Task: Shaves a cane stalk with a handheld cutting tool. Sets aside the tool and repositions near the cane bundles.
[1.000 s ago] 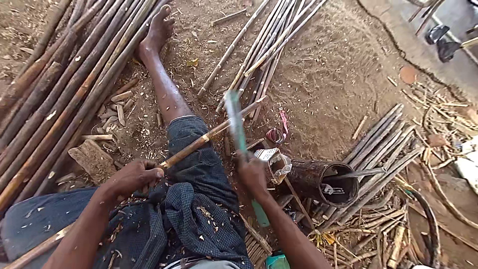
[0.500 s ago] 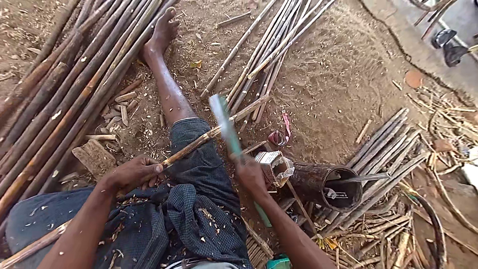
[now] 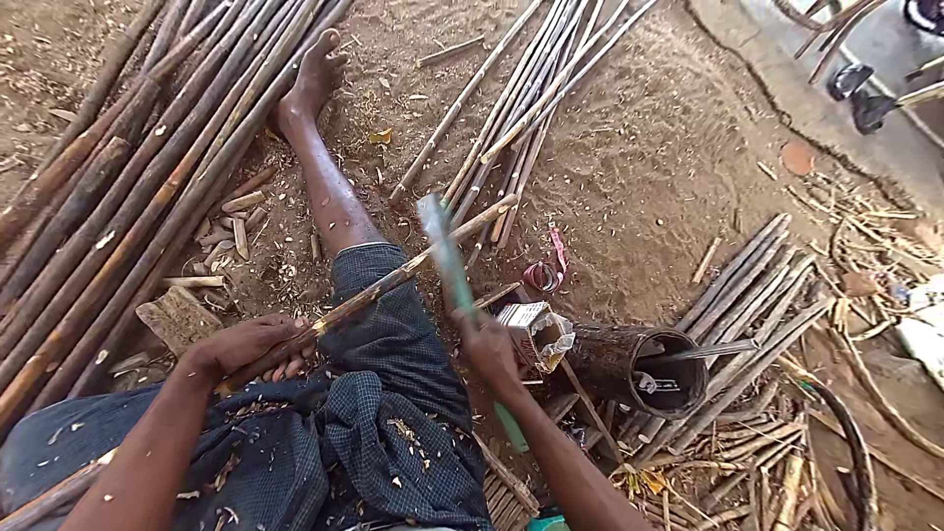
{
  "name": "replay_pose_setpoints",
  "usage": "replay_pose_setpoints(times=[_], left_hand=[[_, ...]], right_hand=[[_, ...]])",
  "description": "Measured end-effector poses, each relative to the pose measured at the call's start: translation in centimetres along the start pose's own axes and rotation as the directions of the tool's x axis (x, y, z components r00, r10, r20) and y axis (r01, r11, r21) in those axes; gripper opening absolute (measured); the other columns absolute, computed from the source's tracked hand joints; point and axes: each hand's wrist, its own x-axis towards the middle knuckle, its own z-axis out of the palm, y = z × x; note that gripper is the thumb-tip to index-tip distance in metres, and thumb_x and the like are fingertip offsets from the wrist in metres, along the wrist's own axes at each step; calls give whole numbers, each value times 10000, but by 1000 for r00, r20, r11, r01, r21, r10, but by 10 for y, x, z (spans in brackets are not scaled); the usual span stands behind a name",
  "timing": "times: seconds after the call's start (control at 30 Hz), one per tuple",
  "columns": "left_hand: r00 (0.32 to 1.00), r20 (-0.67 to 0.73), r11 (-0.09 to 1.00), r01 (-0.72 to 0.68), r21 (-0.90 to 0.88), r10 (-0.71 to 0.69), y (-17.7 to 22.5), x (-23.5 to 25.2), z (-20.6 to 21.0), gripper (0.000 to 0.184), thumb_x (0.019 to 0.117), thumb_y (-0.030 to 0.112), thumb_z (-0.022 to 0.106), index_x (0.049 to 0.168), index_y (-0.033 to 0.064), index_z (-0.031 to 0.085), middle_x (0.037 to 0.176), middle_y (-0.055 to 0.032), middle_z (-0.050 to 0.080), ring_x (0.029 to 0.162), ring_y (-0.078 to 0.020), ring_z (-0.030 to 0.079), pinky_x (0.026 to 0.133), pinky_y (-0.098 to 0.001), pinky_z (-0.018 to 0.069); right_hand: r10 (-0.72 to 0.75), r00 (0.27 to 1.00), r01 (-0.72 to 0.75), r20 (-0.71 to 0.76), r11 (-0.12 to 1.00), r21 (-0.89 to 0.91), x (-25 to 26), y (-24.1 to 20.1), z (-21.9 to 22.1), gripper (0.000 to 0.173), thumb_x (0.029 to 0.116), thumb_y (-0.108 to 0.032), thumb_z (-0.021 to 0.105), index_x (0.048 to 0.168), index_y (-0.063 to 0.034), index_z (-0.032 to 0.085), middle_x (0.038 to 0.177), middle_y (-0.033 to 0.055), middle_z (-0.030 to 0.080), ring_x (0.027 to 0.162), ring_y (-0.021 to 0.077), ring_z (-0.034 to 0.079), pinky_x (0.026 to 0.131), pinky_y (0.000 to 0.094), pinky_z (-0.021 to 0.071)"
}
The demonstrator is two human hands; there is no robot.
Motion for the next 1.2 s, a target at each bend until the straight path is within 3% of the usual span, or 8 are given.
replay_pose_setpoints(times=[0.1,0.33,0.43,0.63,0.77,0.9,1.03,1.2], left_hand=[[999,-12,1000,31,-7,-31,2,1,-5,547,1083,344,187,941,62,634,633,-64,608,465,-110,575,445,-219,496],[971,-239,929,71,363,20,-22,-74,22,524,1051,477,314,983,90,661,760,-28,668,613,-133,639,583,-324,562],[935,-352,796,171,580,55,-26,-89,44,617,1027,587,397,1310,78,601,1009,-123,682,875,-270,677,797,-545,551],[677,-547,480,313,820,492,-26,-38,80,658,999,686,293,1006,132,649,689,-53,586,608,-303,638,494,-534,483],[734,-541,498,317,808,411,-36,-54,70,666,1016,657,279,956,93,628,688,-69,561,635,-314,627,539,-544,484],[791,-495,547,251,798,360,-32,-53,55,748,985,713,186,913,114,628,676,-36,547,619,-257,606,541,-524,475],[805,-478,548,237,802,352,-34,-53,52,723,994,685,177,901,130,630,676,-4,536,618,-221,596,551,-490,482],[826,-470,625,196,756,310,-25,-49,45,682,998,658,260,1125,76,593,711,-27,539,606,-223,579,559,-498,491]], right_hand=[[-136,977,162,166,975,-151,-10,-7,5,468,1035,-558,514,946,-125,666,687,74,604,622,248,629,571,489,523],[164,964,-30,-208,848,529,10,0,-61,461,1083,-530,415,990,-104,565,536,4,444,367,121,412,347,306,423],[157,970,-44,-186,864,501,7,1,-67,488,1065,-569,433,958,-114,569,528,21,426,362,143,392,339,315,394],[1,995,8,-102,996,86,13,-17,-52,516,1037,-593,483,971,-113,660,632,87,541,490,247,516,452,456,446],[100,944,47,-315,903,428,37,1,-77,417,1087,-466,456,999,-81,590,572,-9,453,401,114,437,374,312,448],[9,996,-6,-86,999,36,23,5,-47,440,1046,-496,532,950,-97,689,730,74,616,663,240,614,640,502,517],[35,961,29,-275,974,225,30,13,-64,469,1044,-515,525,982,-63,630,625,46,530,476,182,520,457,408,499],[-132,991,131,-9,989,-68,-2,0,-49,461,1049,-516,517,955,-96,684,658,78,587,570,249,591,531,487,498]])
